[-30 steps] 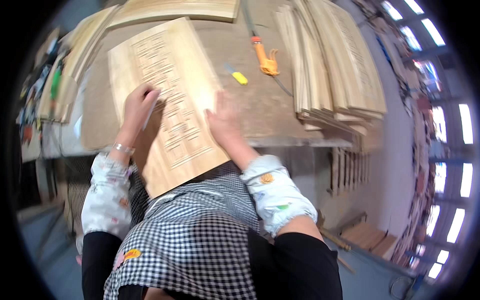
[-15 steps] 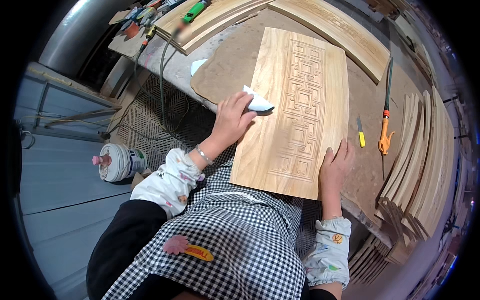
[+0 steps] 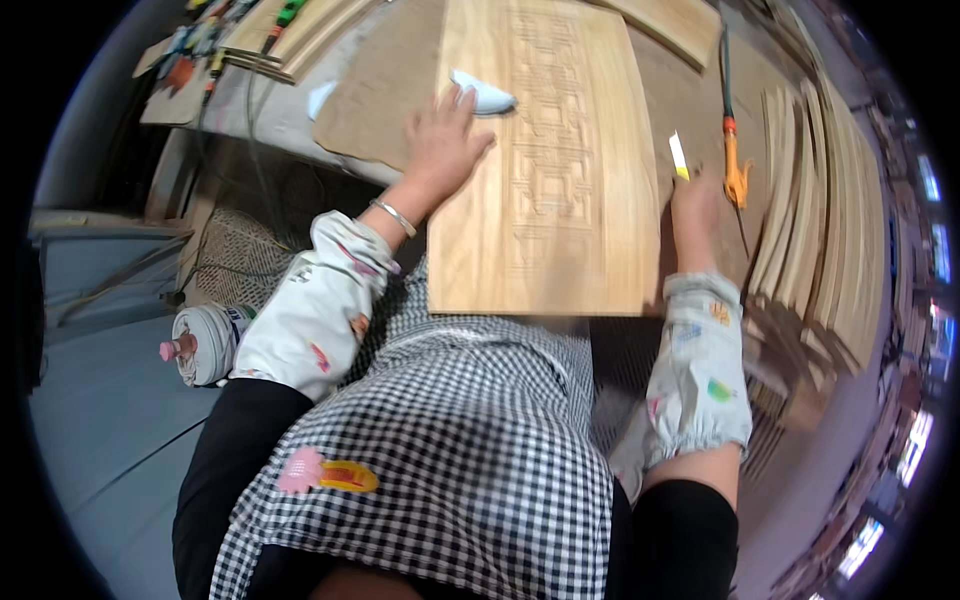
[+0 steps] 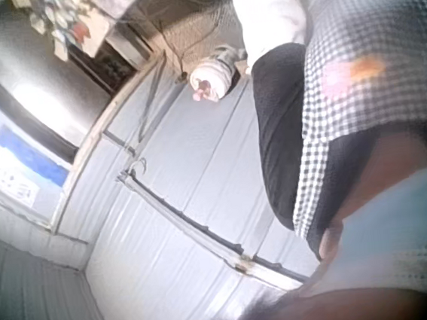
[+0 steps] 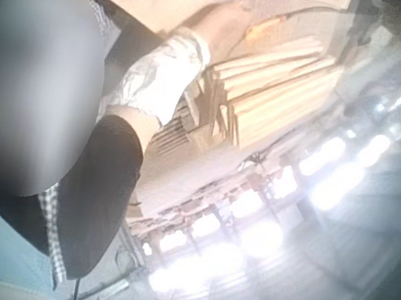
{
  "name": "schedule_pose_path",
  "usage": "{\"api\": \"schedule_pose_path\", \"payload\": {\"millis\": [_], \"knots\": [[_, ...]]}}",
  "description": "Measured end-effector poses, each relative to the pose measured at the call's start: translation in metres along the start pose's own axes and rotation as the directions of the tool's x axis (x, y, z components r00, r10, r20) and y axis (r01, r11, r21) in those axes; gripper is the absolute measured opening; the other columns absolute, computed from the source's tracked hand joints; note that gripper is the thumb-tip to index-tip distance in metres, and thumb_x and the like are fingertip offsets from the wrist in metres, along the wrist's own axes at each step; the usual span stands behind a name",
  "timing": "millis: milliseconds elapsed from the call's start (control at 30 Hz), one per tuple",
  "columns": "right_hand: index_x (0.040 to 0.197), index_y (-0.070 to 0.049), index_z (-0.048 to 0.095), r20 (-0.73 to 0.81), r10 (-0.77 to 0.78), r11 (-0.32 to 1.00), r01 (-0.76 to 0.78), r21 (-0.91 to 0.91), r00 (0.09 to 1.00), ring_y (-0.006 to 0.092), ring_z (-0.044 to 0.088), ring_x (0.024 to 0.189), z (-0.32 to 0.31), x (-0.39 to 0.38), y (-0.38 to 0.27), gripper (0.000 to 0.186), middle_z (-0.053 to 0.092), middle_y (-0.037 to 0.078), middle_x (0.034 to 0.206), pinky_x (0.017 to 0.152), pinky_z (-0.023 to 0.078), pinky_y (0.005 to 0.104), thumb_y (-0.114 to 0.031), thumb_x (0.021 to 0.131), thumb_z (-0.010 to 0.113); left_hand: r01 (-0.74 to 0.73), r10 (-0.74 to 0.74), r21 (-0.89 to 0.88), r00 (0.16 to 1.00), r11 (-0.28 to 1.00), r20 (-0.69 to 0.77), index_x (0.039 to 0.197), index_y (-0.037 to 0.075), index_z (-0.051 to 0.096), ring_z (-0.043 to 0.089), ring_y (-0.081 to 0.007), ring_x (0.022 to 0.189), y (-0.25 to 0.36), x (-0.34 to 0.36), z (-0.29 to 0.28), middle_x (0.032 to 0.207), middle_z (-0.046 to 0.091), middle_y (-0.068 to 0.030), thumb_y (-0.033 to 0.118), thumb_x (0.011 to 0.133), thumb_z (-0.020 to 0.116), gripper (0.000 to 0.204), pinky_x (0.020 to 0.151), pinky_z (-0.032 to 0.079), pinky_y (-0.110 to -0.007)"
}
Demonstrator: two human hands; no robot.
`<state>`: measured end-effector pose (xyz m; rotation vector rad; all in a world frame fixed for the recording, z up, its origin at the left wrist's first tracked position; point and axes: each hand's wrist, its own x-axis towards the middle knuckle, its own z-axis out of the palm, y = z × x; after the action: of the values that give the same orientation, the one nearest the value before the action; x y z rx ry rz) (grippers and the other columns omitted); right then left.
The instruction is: The person carves a geometric pattern into a wooden board using a chisel and a mallet. They occasionally use sandpaper to smooth the carved areas and wipe away wood shavings.
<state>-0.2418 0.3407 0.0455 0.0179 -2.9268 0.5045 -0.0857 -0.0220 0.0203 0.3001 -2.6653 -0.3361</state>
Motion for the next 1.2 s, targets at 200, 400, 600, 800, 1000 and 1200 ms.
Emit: {"api": "schedule_pose_path", "payload": {"millis": [200,400,600,800,1000,1200], "knots": [[0.117,-0.001,0.071,0.101,0.318,0.799,-0.324,0.507,0.943,0.0233,0.076,0.084,0.003,0.012,0.051,0.033,0.078,0.016,0.099,0.073,0.057,0.0382,-0.026,0.097,0.064,-0.002,0.002,-0.016,0.999,1.000,-0.040,0.155,0.016,0.049,0.042,-0.0328,0.147,0.003,0.002,0.006,0.162,0.047,-0.0136,0.053,0.094,0.066,0.074,0.117,0.027,-0.065],[0.113,0.003,0.070,0.259,0.254,0.577,-0.361,0.732,0.932,0.0060,0.052,0.061,-0.059,-0.105,0.009,0.026,0.059,-0.002,0.077,0.055,0.038,0.0235,-0.016,0.104,0.054,0.083,-0.088,-0.107,0.995,0.991,-0.039,0.155,0.016,0.049,0.045,-0.0334,0.146,0.015,-0.015,0.004,0.159,0.047,-0.0165,0.052,0.094,0.068,0.074,0.118,0.023,-0.067],[0.113,0.002,0.075,0.223,0.355,0.561,-0.398,0.726,0.908,0.0050,0.051,0.072,-0.081,-0.187,-0.008,0.029,0.059,-0.005,0.082,0.063,0.041,0.0240,-0.025,0.105,0.067,0.154,-0.160,-0.117,0.986,0.981,-0.043,0.158,0.012,0.046,0.038,-0.0418,0.147,0.063,-0.036,0.009,0.160,0.044,-0.0237,0.046,0.095,0.066,0.074,0.121,0.019,-0.066],[0.099,-0.007,0.078,-0.022,0.253,0.877,-0.220,0.426,0.967,0.0236,0.068,0.084,-0.064,-0.216,-0.015,0.014,0.070,0.007,0.092,0.077,0.053,0.0358,-0.020,0.094,0.075,0.083,-0.085,-0.067,0.996,0.994,-0.026,0.158,0.010,0.045,0.038,-0.0427,0.147,0.064,-0.035,0.002,0.159,0.044,-0.0254,0.044,0.097,0.065,0.073,0.123,0.018,-0.057],[0.099,-0.010,0.076,-0.125,0.110,0.972,-0.080,0.220,0.986,0.0274,0.068,0.083,-0.058,-0.213,-0.019,0.013,0.068,0.008,0.090,0.074,0.053,0.0384,-0.021,0.093,0.074,0.072,-0.074,-0.067,0.997,0.995,-0.018,0.158,0.010,0.045,0.038,-0.0409,0.149,0.063,-0.036,0.000,0.160,0.044,-0.0258,0.045,0.098,0.065,0.073,0.124,0.017,-0.056],[0.101,-0.011,0.076,-0.012,0.106,0.941,-0.096,0.325,0.994,0.0285,0.068,0.081,-0.064,-0.206,-0.021,0.012,0.066,0.007,0.088,0.070,0.053,0.0406,-0.020,0.093,0.072,0.055,-0.056,-0.070,0.998,0.996,-0.017,0.158,0.012,0.045,0.039,-0.0415,0.147,0.062,-0.036,-0.001,0.160,0.044,-0.0235,0.045,0.097,0.066,0.072,0.123,0.020,-0.056]]}}
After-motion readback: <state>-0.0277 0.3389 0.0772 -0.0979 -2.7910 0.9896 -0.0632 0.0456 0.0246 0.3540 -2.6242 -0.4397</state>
